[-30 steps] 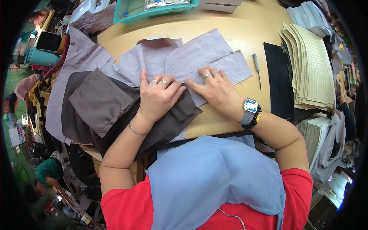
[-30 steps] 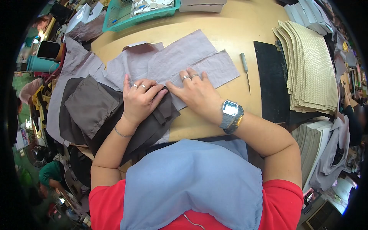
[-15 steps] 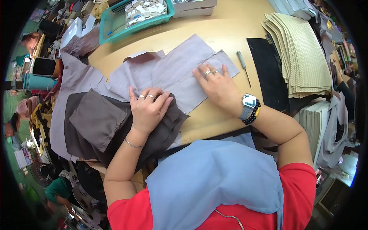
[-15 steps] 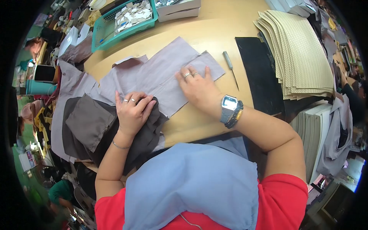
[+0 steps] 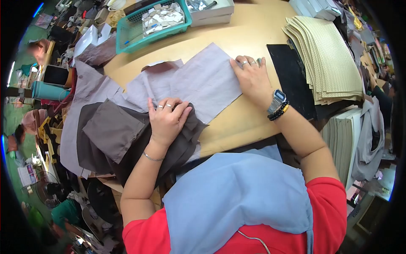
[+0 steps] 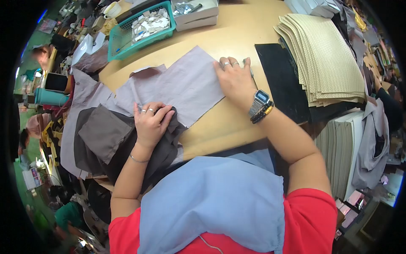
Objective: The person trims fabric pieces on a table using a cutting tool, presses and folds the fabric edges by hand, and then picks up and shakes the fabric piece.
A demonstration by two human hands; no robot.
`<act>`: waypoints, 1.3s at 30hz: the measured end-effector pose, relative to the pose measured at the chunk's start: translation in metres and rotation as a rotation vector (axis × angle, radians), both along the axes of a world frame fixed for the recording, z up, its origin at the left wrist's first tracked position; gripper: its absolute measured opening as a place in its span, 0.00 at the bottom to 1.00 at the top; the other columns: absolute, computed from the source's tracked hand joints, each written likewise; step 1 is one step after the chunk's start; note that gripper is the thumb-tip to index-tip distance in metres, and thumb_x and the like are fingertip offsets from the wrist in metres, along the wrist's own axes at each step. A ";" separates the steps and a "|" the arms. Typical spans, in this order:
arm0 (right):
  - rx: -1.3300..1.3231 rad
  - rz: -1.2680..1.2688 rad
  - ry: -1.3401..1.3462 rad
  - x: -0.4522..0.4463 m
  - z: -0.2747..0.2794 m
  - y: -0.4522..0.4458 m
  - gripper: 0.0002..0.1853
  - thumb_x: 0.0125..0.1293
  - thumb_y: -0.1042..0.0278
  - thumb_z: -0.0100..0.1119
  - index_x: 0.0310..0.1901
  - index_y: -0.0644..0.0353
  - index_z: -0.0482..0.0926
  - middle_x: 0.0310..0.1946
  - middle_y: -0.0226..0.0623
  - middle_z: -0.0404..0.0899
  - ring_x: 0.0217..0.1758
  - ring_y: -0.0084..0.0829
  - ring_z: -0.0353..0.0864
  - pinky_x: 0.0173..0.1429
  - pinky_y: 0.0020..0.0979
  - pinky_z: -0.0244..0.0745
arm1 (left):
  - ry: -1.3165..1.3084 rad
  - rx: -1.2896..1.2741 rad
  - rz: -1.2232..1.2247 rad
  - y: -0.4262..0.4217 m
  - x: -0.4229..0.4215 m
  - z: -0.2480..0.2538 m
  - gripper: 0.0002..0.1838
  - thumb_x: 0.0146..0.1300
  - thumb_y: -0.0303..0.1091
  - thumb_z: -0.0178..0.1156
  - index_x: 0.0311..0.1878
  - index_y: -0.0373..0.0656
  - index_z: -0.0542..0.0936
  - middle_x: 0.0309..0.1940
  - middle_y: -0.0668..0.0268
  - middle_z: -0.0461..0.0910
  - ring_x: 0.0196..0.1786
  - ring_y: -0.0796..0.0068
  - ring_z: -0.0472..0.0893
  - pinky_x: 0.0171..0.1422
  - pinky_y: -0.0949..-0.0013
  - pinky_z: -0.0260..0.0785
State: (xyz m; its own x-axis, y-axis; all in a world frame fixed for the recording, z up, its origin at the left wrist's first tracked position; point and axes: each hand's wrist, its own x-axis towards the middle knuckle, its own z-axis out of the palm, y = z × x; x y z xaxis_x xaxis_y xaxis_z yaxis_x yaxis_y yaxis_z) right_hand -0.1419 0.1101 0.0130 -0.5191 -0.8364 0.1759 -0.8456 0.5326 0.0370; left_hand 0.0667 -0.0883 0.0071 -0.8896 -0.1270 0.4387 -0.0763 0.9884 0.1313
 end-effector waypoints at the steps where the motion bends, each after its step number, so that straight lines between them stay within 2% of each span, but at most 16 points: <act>1: -0.060 0.024 0.032 0.004 0.001 -0.002 0.23 0.64 0.74 0.51 0.63 0.58 0.73 0.62 0.43 0.72 0.67 0.41 0.72 0.68 0.62 0.62 | 0.002 0.006 0.007 0.001 -0.001 0.000 0.07 0.58 0.42 0.70 0.38 0.55 0.86 0.37 0.78 0.81 0.45 0.73 0.81 0.66 0.34 0.60; 2: -0.121 0.048 0.061 0.010 0.000 -0.004 0.24 0.63 0.74 0.52 0.63 0.57 0.74 0.61 0.42 0.73 0.66 0.41 0.72 0.69 0.59 0.63 | -0.017 0.019 0.005 0.001 0.000 0.000 0.08 0.59 0.42 0.70 0.39 0.55 0.86 0.38 0.77 0.81 0.46 0.73 0.80 0.66 0.33 0.60; 5: -0.159 0.309 -0.259 0.052 -0.009 -0.022 0.22 0.65 0.69 0.55 0.61 0.55 0.75 0.61 0.40 0.73 0.66 0.39 0.72 0.69 0.58 0.63 | -0.035 0.020 0.002 0.000 0.000 0.001 0.08 0.60 0.43 0.69 0.40 0.55 0.86 0.39 0.76 0.81 0.47 0.72 0.80 0.66 0.32 0.60; 8: -0.274 0.353 -0.295 0.080 -0.016 -0.036 0.21 0.67 0.64 0.57 0.61 0.54 0.75 0.62 0.39 0.73 0.66 0.39 0.73 0.69 0.58 0.64 | -0.046 0.013 -0.001 0.000 0.001 0.000 0.08 0.60 0.43 0.68 0.41 0.55 0.86 0.40 0.76 0.81 0.48 0.72 0.80 0.66 0.31 0.60; 14: -0.118 0.205 -0.274 0.050 -0.003 -0.016 0.23 0.71 0.52 0.54 0.62 0.55 0.74 0.62 0.38 0.73 0.65 0.40 0.73 0.69 0.58 0.63 | -0.031 -0.029 -0.005 0.000 0.002 -0.001 0.08 0.62 0.45 0.66 0.41 0.56 0.86 0.39 0.77 0.80 0.48 0.73 0.80 0.65 0.30 0.60; 18: -0.063 0.079 -0.132 0.004 -0.005 0.009 0.24 0.73 0.49 0.52 0.63 0.54 0.74 0.61 0.38 0.74 0.66 0.39 0.72 0.71 0.62 0.58 | -0.025 -0.042 -0.008 -0.002 0.002 -0.004 0.08 0.62 0.45 0.66 0.41 0.57 0.86 0.39 0.78 0.81 0.48 0.74 0.80 0.65 0.29 0.60; 21: -0.008 0.008 -0.021 -0.023 0.002 0.016 0.24 0.73 0.49 0.51 0.63 0.53 0.74 0.60 0.39 0.75 0.67 0.39 0.72 0.72 0.66 0.54 | -0.135 -0.022 -0.017 -0.003 -0.002 0.005 0.13 0.60 0.50 0.66 0.41 0.53 0.86 0.40 0.73 0.82 0.50 0.69 0.81 0.66 0.29 0.59; 24: 0.080 -0.043 0.013 -0.031 0.015 0.014 0.23 0.73 0.49 0.51 0.63 0.52 0.75 0.59 0.39 0.76 0.68 0.38 0.71 0.73 0.68 0.49 | -0.381 -0.239 0.108 0.023 -0.024 0.039 0.20 0.58 0.55 0.67 0.42 0.49 0.86 0.42 0.69 0.83 0.51 0.66 0.81 0.66 0.32 0.60; 27: -0.148 -0.039 -0.043 -0.035 0.007 0.018 0.22 0.73 0.51 0.52 0.61 0.53 0.76 0.58 0.40 0.77 0.66 0.41 0.73 0.72 0.68 0.51 | 0.054 -0.167 -0.027 0.054 -0.049 0.025 0.24 0.58 0.57 0.66 0.45 0.46 0.84 0.42 0.67 0.83 0.51 0.63 0.81 0.66 0.33 0.61; 30: -0.490 -0.171 -0.203 -0.022 0.013 0.027 0.21 0.72 0.52 0.55 0.59 0.57 0.78 0.56 0.43 0.79 0.61 0.41 0.77 0.72 0.60 0.60 | -0.056 -0.007 -0.043 0.069 -0.064 -0.001 0.21 0.62 0.51 0.65 0.49 0.45 0.82 0.45 0.64 0.82 0.53 0.61 0.80 0.66 0.44 0.64; 33: -0.851 -0.105 -0.540 -0.028 -0.014 0.048 0.24 0.73 0.53 0.56 0.62 0.60 0.75 0.57 0.46 0.79 0.59 0.42 0.79 0.71 0.44 0.66 | -0.180 0.204 -0.034 0.064 -0.068 -0.012 0.17 0.67 0.45 0.61 0.51 0.45 0.80 0.50 0.61 0.81 0.55 0.54 0.79 0.67 0.56 0.66; 34: -0.891 -0.126 -0.690 -0.028 -0.023 0.055 0.30 0.75 0.47 0.53 0.69 0.60 0.68 0.60 0.40 0.76 0.64 0.31 0.74 0.73 0.37 0.63 | -0.159 0.434 -0.015 0.064 -0.063 -0.007 0.16 0.68 0.44 0.60 0.51 0.43 0.79 0.52 0.60 0.80 0.56 0.55 0.78 0.66 0.60 0.67; 36: -1.181 -0.103 -1.042 -0.011 -0.029 0.058 0.36 0.71 0.42 0.57 0.72 0.58 0.64 0.64 0.39 0.71 0.69 0.32 0.69 0.74 0.38 0.61 | -0.114 0.889 0.033 0.064 -0.053 0.007 0.16 0.72 0.42 0.57 0.52 0.39 0.77 0.56 0.57 0.80 0.59 0.55 0.77 0.64 0.68 0.68; 37: -1.328 -0.091 -1.221 -0.001 -0.030 0.058 0.40 0.70 0.40 0.59 0.73 0.57 0.61 0.66 0.38 0.68 0.71 0.32 0.67 0.74 0.38 0.60 | -0.008 1.109 0.040 0.061 -0.052 0.002 0.18 0.73 0.42 0.54 0.55 0.37 0.76 0.56 0.57 0.80 0.60 0.57 0.77 0.66 0.67 0.67; 38: -1.336 -0.045 -1.370 0.008 -0.025 0.060 0.50 0.62 0.33 0.65 0.76 0.53 0.56 0.71 0.39 0.61 0.75 0.35 0.60 0.76 0.38 0.57 | 0.101 1.327 0.053 0.058 -0.050 -0.008 0.20 0.75 0.42 0.52 0.58 0.35 0.74 0.57 0.57 0.80 0.60 0.59 0.77 0.68 0.66 0.66; 39: -1.277 0.014 -1.378 0.017 -0.023 0.057 0.52 0.59 0.33 0.67 0.77 0.53 0.55 0.72 0.40 0.60 0.75 0.36 0.59 0.76 0.39 0.57 | 0.143 1.376 0.080 0.040 -0.043 -0.016 0.24 0.77 0.43 0.48 0.63 0.30 0.71 0.61 0.55 0.77 0.64 0.62 0.76 0.70 0.65 0.64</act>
State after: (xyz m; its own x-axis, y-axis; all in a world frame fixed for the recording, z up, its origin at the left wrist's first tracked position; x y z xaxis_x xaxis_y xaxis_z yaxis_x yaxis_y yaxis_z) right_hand -0.1249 0.1672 -0.0105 -0.8166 -0.5611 0.1353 0.0631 -0.3197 -0.9454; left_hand 0.0236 -0.0487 -0.0090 -0.8178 -0.5755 0.0060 -0.0296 0.0524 0.9982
